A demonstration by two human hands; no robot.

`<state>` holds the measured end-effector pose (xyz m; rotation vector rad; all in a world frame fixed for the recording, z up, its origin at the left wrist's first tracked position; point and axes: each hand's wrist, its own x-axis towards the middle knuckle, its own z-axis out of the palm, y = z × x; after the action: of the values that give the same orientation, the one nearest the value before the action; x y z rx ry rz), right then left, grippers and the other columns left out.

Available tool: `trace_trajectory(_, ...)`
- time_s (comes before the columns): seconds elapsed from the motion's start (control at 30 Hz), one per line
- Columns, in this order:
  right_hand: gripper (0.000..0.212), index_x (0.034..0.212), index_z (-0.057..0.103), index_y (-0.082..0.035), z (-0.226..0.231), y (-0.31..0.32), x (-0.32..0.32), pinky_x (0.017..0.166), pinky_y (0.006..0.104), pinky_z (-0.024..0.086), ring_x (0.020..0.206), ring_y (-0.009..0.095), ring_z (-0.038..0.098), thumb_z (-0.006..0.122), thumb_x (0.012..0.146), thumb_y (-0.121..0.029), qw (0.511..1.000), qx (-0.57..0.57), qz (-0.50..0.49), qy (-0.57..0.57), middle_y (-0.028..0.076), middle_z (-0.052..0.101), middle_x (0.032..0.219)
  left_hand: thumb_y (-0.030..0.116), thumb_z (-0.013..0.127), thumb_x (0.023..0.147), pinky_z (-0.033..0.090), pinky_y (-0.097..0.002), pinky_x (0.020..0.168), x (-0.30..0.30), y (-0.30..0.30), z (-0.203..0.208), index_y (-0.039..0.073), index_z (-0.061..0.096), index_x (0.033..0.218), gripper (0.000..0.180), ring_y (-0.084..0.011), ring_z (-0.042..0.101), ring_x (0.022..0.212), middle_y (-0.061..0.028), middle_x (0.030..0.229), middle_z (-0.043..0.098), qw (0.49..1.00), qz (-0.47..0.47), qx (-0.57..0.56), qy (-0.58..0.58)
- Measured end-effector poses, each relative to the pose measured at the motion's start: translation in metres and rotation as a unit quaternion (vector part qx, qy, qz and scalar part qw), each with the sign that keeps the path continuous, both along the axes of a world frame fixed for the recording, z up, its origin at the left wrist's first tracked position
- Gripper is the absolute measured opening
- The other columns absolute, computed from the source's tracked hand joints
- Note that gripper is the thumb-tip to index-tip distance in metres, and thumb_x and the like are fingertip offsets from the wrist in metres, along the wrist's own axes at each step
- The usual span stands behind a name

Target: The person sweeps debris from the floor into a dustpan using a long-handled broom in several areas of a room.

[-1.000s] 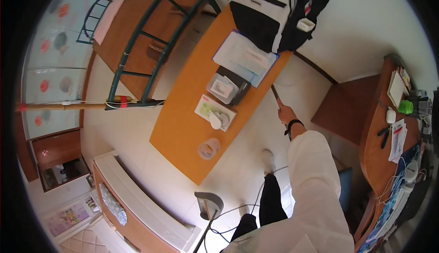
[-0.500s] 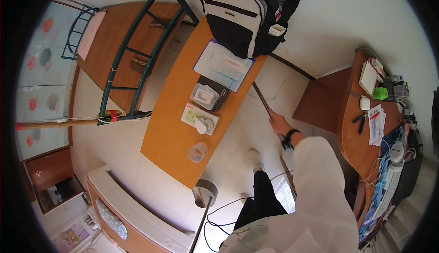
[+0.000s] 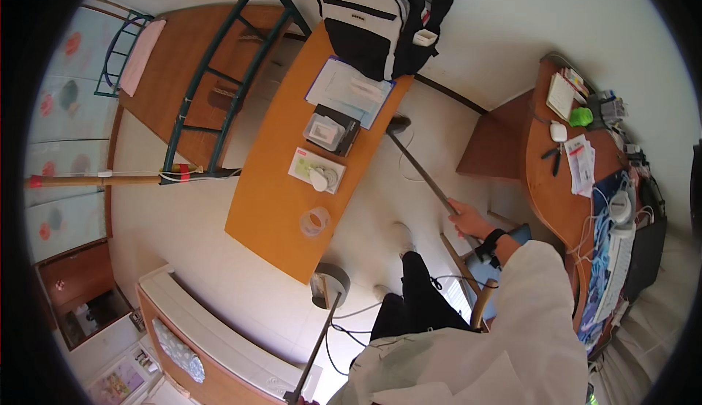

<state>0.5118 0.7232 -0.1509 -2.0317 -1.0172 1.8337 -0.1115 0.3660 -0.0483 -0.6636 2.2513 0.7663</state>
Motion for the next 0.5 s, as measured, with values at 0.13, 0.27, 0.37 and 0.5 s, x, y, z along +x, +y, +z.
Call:
trace_trajectory(0.13,0.052,0.131,0.032,-0.002,0.014,0.002,0.005,0.042,0.0319,0.046,0.042,0.018,0.053,0.048,0.081,-0.008,0.998,0.035,0.020,-0.055,0.011,0.052,0.061,0.017,0.058,0.080,0.037,-0.0291,0.047,-0.019,-0.029,-0.007,0.011,0.038,0.062,0.027,-0.0123,0.030,0.041,0.0006,0.051,0.028,1.000,0.023,0.003,0.002)
trace_trajectory(0.27,0.055,0.134,0.026,-0.002,-0.071,0.046,-0.029,0.042,0.0319,0.046,0.042,0.019,0.052,0.045,0.082,-0.007,0.995,0.073,-0.028,-0.066,0.010,0.052,0.060,0.018,0.057,0.080,0.038,-0.0296,0.048,-0.034,-0.056,-0.012,0.011,0.037,0.062,0.028,-0.0124,0.030,0.041,0.0006,0.051,0.028,0.999,0.037,0.007,0.006)
trace_trajectory(0.37,0.059,0.136,0.020,-0.003,-0.114,0.016,-0.078,0.043,0.0314,0.046,0.042,0.018,0.052,0.044,0.083,-0.007,0.995,0.061,-0.027,-0.072,0.009,0.052,0.058,0.019,0.057,0.081,0.038,-0.0299,0.049,-0.049,-0.078,-0.012,0.011,0.037,0.061,0.029,-0.0126,0.030,0.042,0.0006,0.051,0.028,0.999,0.038,0.011,0.007)
trace_trajectory(0.5,0.061,0.136,0.018,-0.001,-0.069,-0.076,-0.102,0.045,0.0339,0.048,0.044,0.021,0.053,0.044,0.082,-0.007,0.999,-0.006,0.009,-0.041,0.011,0.054,0.063,0.020,0.057,0.082,0.039,-0.0303,0.050,-0.073,-0.113,-0.028,0.012,0.036,0.061,0.030,-0.0128,0.030,0.042,0.0006,0.050,0.028,0.998,0.047,0.040,-0.007)
